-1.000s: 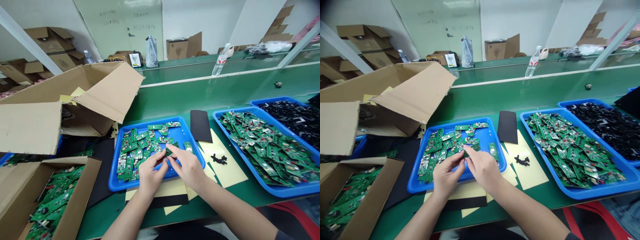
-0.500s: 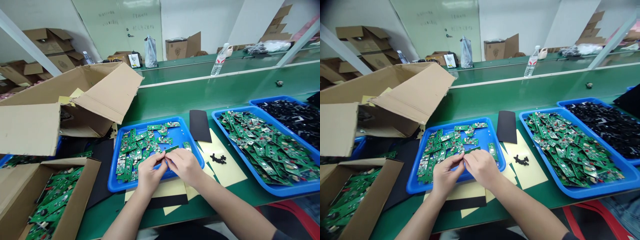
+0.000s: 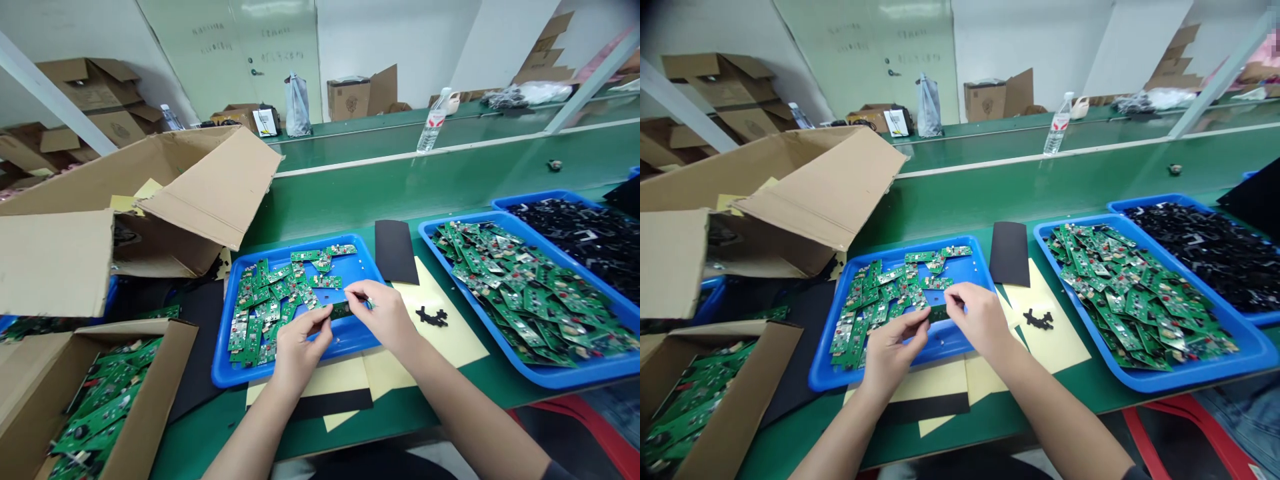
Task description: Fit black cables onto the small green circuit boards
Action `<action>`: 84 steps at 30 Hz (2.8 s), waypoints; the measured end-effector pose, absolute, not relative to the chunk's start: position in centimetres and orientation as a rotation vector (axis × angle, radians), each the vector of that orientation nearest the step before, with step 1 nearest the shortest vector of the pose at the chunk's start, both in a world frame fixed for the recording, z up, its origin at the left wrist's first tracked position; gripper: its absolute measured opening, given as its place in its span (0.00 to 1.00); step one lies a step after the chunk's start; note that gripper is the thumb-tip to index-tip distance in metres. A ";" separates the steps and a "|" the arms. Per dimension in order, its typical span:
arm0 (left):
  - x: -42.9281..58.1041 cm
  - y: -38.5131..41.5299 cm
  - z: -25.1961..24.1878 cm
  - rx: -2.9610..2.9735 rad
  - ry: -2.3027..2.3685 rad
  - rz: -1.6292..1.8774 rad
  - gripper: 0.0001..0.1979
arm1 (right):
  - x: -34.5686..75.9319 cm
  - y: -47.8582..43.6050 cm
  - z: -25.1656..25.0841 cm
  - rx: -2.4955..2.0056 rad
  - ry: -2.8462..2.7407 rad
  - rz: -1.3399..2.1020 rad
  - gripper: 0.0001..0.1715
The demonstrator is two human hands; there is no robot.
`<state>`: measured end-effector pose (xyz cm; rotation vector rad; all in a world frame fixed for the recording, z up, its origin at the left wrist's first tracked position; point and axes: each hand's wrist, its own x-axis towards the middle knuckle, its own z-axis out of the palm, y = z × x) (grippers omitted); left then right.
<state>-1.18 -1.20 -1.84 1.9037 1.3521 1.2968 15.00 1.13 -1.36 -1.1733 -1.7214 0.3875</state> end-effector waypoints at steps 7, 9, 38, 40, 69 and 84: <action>-1.9 -0.4 -2.7 1.606 1.418 1.355 0.11 | 15.4 1.6 -1.6 -1.202 -1.431 0.741 0.13; -1.9 -0.3 -2.7 1.617 1.426 1.340 0.11 | 15.3 1.8 -1.9 -1.168 -1.395 0.877 0.15; -3.0 1.5 -1.6 1.800 1.502 1.138 0.31 | 19.7 3.4 -1.2 -1.282 -1.065 0.690 0.22; -3.0 1.4 -1.5 1.803 1.518 1.100 0.31 | 24.1 3.0 -1.1 -1.419 -0.965 0.499 0.23; -3.5 1.4 -2.5 2.061 1.509 1.036 0.18 | 15.4 0.5 -2.4 -1.917 -2.056 0.113 0.22; -2.9 1.0 -2.2 1.717 1.421 1.038 0.17 | 15.9 1.3 -3.4 -1.865 -2.012 -0.004 0.21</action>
